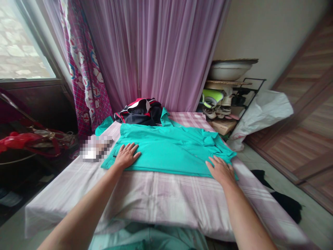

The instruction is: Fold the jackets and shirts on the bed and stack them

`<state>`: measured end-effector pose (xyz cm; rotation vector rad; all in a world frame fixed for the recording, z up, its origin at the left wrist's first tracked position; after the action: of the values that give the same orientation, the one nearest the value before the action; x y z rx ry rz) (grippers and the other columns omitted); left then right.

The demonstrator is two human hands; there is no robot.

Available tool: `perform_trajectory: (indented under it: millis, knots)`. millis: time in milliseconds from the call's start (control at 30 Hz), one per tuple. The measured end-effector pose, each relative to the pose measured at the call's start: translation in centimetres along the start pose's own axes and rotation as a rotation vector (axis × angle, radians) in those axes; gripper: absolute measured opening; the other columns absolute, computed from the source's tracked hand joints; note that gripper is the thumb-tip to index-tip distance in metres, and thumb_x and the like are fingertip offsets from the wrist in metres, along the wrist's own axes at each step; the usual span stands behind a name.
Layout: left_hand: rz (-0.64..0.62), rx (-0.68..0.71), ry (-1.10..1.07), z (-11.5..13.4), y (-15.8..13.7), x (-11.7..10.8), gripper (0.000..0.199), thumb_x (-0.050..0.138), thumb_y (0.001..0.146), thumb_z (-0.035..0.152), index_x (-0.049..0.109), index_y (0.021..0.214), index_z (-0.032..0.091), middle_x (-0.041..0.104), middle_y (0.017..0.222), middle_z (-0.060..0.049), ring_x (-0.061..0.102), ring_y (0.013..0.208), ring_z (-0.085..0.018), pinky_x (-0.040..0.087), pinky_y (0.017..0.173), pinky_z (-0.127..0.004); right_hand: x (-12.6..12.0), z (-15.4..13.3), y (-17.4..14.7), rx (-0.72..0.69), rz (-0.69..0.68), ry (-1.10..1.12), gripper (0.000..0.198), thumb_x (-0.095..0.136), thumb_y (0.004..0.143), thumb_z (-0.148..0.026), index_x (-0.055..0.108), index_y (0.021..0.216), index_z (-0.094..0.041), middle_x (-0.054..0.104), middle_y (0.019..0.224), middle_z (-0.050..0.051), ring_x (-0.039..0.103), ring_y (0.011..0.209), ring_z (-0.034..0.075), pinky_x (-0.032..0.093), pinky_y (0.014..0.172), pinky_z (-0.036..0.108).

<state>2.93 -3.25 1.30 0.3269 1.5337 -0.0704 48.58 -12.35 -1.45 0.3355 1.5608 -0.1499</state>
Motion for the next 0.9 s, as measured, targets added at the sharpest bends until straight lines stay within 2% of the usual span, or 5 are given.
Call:
perform_trajectory:
  millis: [567, 900]
  knots:
    - [0.020, 0.010, 0.038, -0.48, 0.31, 0.56, 0.060, 0.036, 0.097, 0.056, 0.048, 0.146, 0.025, 0.044, 0.155, -0.008, 0.036, 0.145, -0.029, 0.021, 0.120, -0.050, -0.86, -0.50, -0.41, 0.016, -0.029, 0.033, 0.052, 0.030, 0.098, -0.046, 0.055, 0.140, -0.028, 0.044, 0.155, 0.006, 0.037, 0.142, 0.025, 0.029, 0.113, 0.055]
    - [0.019, -0.003, 0.003, -0.35, 0.19, 0.51, 0.062, 0.034, 0.096, 0.059, 0.047, 0.147, 0.026, 0.044, 0.155, -0.007, 0.035, 0.145, -0.028, 0.021, 0.121, -0.050, -0.66, -0.70, -0.56, 0.013, 0.023, -0.003, 0.049, 0.033, 0.098, -0.043, 0.059, 0.137, -0.027, 0.048, 0.152, 0.007, 0.041, 0.140, 0.025, 0.033, 0.112, 0.054]
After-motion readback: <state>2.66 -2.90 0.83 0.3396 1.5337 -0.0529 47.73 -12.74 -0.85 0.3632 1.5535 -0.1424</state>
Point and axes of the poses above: each hand's wrist, its own y-axis towards the middle knuckle, its own x-axis out of the palm, z = x × y, the point moved 2 cm from there along y, towards the middle knuckle
